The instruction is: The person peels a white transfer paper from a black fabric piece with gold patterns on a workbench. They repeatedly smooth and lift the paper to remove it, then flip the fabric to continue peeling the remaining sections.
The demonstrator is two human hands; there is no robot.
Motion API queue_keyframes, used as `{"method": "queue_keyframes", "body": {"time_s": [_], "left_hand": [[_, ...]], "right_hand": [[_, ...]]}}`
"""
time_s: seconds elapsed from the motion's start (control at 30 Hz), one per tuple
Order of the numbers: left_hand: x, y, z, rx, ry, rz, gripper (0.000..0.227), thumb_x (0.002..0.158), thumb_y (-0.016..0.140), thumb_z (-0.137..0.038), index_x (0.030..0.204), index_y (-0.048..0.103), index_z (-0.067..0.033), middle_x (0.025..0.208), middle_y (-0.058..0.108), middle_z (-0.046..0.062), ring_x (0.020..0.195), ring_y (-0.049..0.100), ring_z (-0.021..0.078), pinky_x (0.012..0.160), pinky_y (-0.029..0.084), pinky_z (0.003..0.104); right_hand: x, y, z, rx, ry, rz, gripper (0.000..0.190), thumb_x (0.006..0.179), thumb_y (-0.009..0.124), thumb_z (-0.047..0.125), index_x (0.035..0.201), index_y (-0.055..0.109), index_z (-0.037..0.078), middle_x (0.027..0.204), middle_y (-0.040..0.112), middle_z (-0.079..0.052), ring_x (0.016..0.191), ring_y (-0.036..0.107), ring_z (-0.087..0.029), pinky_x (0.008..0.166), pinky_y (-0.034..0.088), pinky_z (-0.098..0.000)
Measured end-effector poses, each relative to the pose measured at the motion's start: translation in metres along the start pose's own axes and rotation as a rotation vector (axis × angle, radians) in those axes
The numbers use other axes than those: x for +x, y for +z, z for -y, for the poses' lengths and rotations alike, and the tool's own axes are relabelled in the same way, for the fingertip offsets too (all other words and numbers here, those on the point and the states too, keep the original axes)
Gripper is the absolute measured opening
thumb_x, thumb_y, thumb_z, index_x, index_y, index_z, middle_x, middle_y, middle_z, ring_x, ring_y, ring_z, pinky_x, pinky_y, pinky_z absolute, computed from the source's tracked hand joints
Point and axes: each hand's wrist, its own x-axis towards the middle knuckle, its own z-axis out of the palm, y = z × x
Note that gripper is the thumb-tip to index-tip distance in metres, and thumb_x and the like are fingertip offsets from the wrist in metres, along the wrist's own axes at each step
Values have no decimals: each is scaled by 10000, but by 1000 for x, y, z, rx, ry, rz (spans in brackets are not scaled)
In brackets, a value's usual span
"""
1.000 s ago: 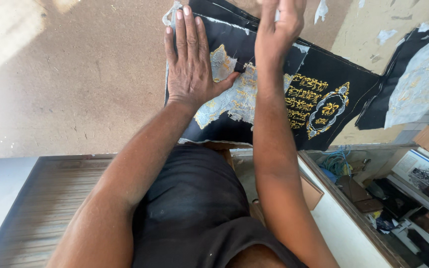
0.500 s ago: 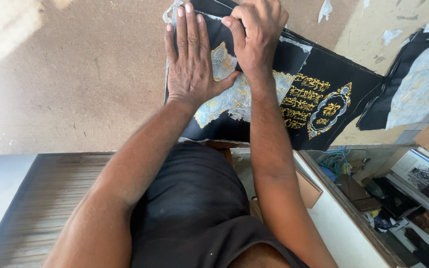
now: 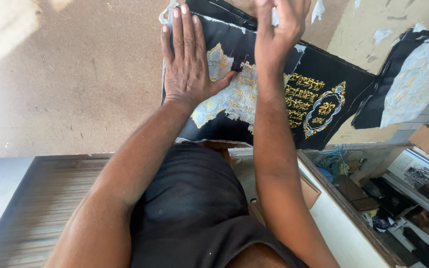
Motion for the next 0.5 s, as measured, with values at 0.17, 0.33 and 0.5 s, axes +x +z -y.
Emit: {"method": "queue_keyframes", "body": {"time_s": [0.17, 0.33, 0.5], "left_hand": [[-1, -3, 2, -5, -12, 61, 1284, 904, 504, -879, 1669, 78, 60, 1701, -1, 357, 1586, -62, 462, 1280, -69, 621], [0, -9, -4, 9, -27, 106, 1246, 911, 513, -872, 1691, 53, -17, 1713, -28, 321, 1588, -68, 452, 1289, -55, 621], [-5, -14, -5, 15, -28, 158, 1248, 972, 523, -857, 1681, 31, 45, 1717, -44, 340, 1595, -79, 476, 1297, -59, 638]], "right_hand": [[-35, 4, 18, -109, -182, 198, 343, 929, 802, 389, 1099, 697, 111, 1010, 628, -35, 966, 542, -236, 899, 418, -440], [-20, 10, -34, -234, 253, -223, 173, 1013, 685, 293, 986, 668, 123, 939, 588, -12, 865, 574, -197, 780, 459, -405], [-31, -47, -41, -289, 110, -204, 259, 1089, 649, 312, 1186, 649, 71, 1194, 677, -44, 1172, 643, -232, 980, 526, -401]]}}
